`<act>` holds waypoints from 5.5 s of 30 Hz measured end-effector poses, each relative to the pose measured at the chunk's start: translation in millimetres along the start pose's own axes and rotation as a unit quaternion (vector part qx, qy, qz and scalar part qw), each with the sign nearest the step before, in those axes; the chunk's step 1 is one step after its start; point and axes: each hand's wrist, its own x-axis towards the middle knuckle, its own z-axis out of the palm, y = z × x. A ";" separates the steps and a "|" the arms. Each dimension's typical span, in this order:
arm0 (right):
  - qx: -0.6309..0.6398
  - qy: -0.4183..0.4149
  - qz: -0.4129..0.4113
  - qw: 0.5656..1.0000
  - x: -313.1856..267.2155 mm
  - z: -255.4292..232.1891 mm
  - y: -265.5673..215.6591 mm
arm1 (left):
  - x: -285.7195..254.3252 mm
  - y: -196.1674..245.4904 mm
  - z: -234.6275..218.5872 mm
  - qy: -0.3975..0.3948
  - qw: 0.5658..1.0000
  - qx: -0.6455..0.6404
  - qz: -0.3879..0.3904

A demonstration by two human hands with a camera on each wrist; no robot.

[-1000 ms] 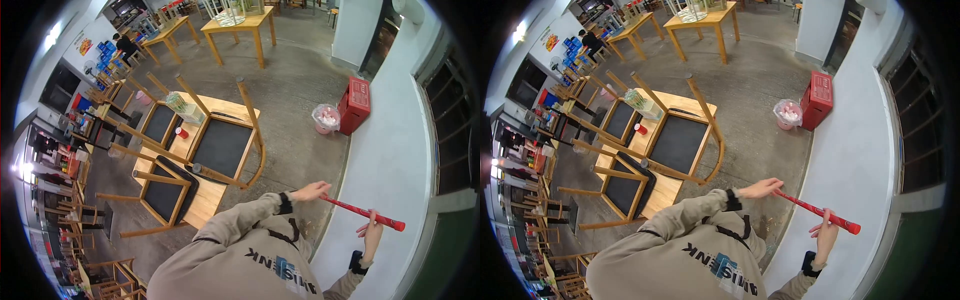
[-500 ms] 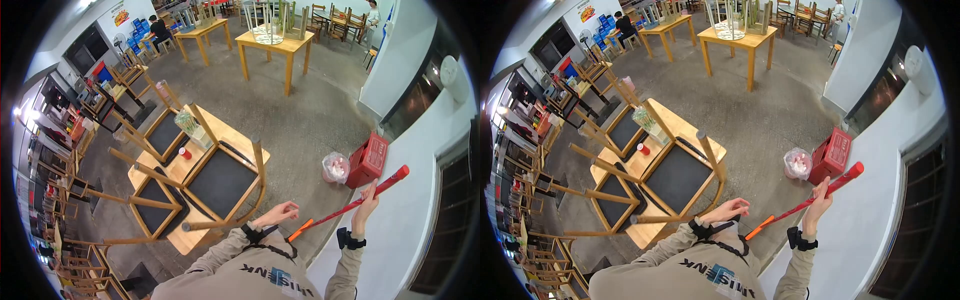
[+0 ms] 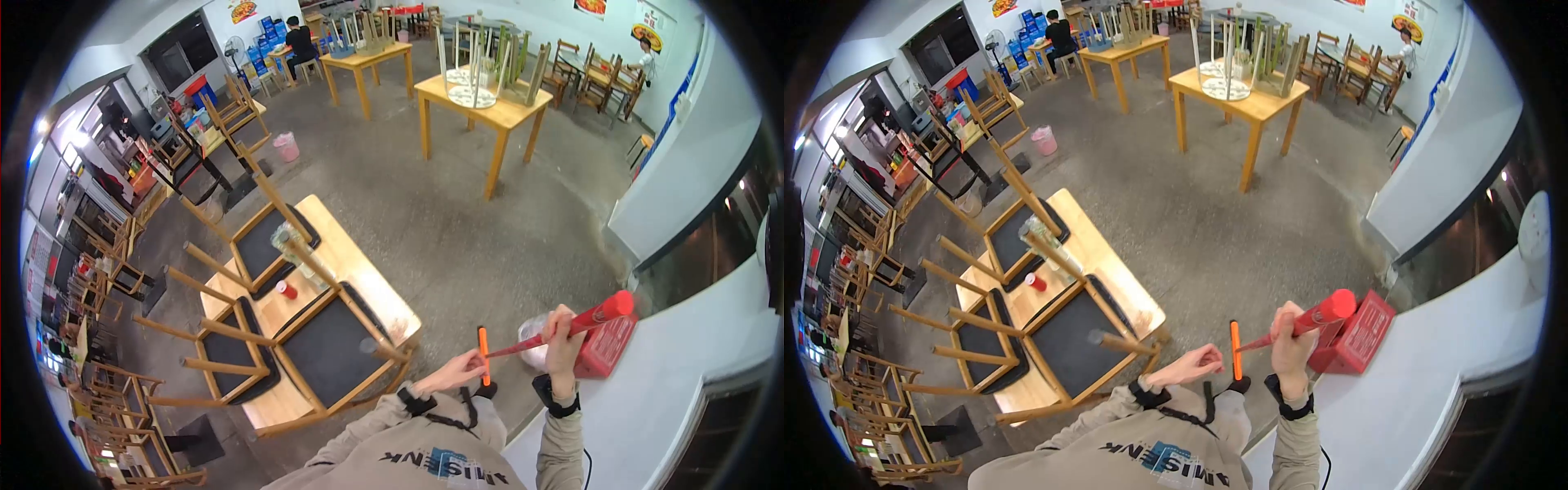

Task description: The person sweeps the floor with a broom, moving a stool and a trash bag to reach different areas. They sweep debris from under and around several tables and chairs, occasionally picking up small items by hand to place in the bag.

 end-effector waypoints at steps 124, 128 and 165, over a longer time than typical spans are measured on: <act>0.046 -0.426 0.118 0.896 1537.2 1299.6 604.3 | 538.4 258.9 -1696.3 0.731 0.681 0.034 -0.020; 0.064 -0.467 0.105 0.876 1566.2 1350.4 635.3 | 539.5 241.2 -1763.5 0.690 0.718 0.033 -0.089; 0.040 -0.952 -0.188 0.237 1549.4 1592.9 870.0 | 692.7 463.8 -1916.3 0.912 0.359 -0.046 0.190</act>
